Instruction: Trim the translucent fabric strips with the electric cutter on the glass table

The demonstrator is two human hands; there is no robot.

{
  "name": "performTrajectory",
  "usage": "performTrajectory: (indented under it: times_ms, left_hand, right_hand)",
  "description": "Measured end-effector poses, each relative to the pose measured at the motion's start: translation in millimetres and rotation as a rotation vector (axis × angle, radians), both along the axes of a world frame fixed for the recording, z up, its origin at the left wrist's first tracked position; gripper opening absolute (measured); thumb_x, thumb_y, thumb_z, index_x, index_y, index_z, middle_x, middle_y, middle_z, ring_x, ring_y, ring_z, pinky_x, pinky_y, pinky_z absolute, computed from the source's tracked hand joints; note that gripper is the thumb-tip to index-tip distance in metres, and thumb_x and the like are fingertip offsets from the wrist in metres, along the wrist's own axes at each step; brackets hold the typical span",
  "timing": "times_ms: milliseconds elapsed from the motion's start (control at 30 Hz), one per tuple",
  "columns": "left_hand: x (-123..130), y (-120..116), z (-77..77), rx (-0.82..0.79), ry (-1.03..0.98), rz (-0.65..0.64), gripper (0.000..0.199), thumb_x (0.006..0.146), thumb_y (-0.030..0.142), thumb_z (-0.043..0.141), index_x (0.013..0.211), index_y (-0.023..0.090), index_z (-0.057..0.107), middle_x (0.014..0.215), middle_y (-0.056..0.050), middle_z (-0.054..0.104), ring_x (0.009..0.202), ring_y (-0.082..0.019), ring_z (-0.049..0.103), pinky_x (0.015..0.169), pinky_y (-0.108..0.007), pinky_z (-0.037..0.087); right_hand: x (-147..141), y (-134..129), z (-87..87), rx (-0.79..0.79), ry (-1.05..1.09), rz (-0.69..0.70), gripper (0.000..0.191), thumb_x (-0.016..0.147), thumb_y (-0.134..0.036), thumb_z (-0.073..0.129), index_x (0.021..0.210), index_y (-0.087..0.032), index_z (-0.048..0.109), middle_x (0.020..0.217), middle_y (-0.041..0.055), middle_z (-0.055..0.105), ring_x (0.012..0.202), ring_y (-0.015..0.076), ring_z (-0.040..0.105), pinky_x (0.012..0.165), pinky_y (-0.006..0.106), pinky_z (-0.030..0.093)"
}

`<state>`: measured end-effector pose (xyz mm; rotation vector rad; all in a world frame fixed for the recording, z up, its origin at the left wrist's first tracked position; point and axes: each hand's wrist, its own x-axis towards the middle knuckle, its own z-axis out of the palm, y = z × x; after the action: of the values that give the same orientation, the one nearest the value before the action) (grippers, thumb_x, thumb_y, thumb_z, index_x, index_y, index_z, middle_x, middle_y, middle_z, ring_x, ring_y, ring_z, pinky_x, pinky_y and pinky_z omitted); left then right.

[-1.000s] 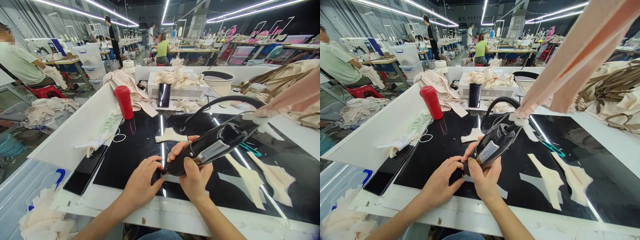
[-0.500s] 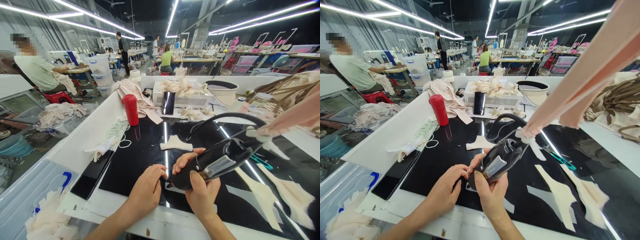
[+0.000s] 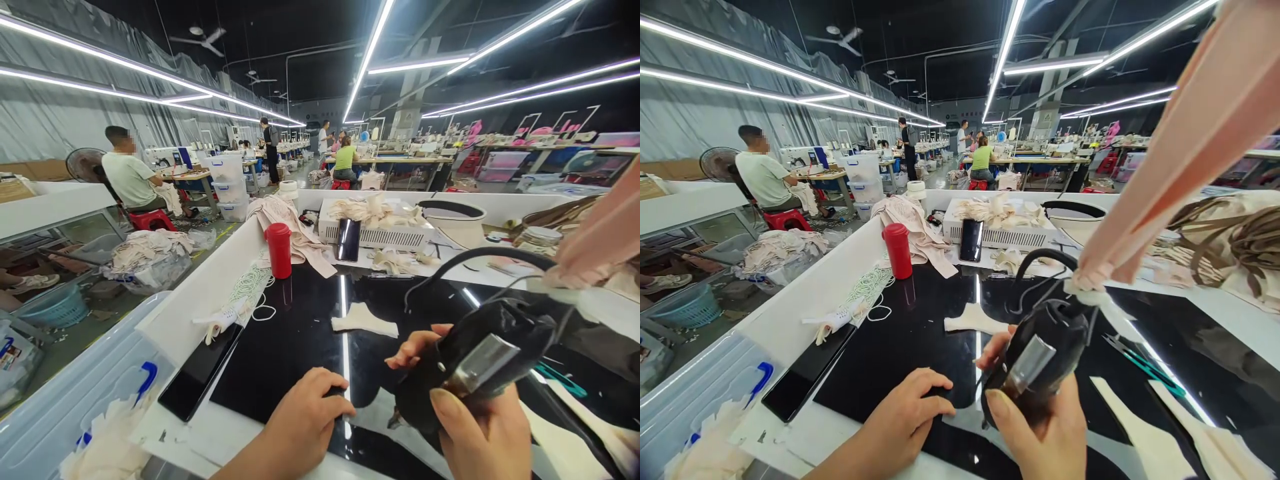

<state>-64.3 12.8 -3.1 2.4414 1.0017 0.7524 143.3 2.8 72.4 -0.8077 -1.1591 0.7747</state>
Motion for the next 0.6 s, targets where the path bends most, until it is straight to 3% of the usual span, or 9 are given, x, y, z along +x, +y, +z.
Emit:
performTrajectory:
  times_ms: [133,333,600]
  left_hand:
    - [-1.2,-2.1,-3.8,0.136,0.061,-0.038,0.049,0.077,-0.007,0.051,0.112,0.022,0.068,0.125,-0.008,0.064,0.116,-0.023,0.06,0.098,-0.037,0.056]
    - [1.6,-8.6,-11.1,0.291,0.074,-0.074,0.036,0.083,0.0,0.054,0.11,0.019,0.066,0.112,-0.009,0.068,0.102,-0.021,0.064,0.1,-0.039,0.054]
    - [10.0,-15.5,-8.3,0.335,0.067,-0.079,0.026,0.087,0.003,0.053,0.105,0.018,0.064,0.092,-0.004,0.067,0.084,-0.017,0.063,0.099,-0.036,0.053]
  right_hand:
    - [9.4,-1.7,7.0,-0.022,-0.062,-0.073,0.032,0.083,-0.026,0.077,0.112,-0.025,0.063,0.095,0.006,0.068,0.076,0.0208,0.071,0.063,0.029,0.062]
    - [13.1,0.4,3.4,0.028,0.001,-0.034,0.037,0.085,-0.024,0.074,0.119,-0.027,0.061,0.096,0.0057,0.067,0.074,0.0194,0.07,0.065,0.032,0.064]
    - [11.6,-0.1,0.4,0.041,-0.024,-0.014,0.039,0.087,-0.022,0.072,0.123,-0.026,0.057,0.096,0.0055,0.067,0.074,0.019,0.069,0.064,0.032,0.062]
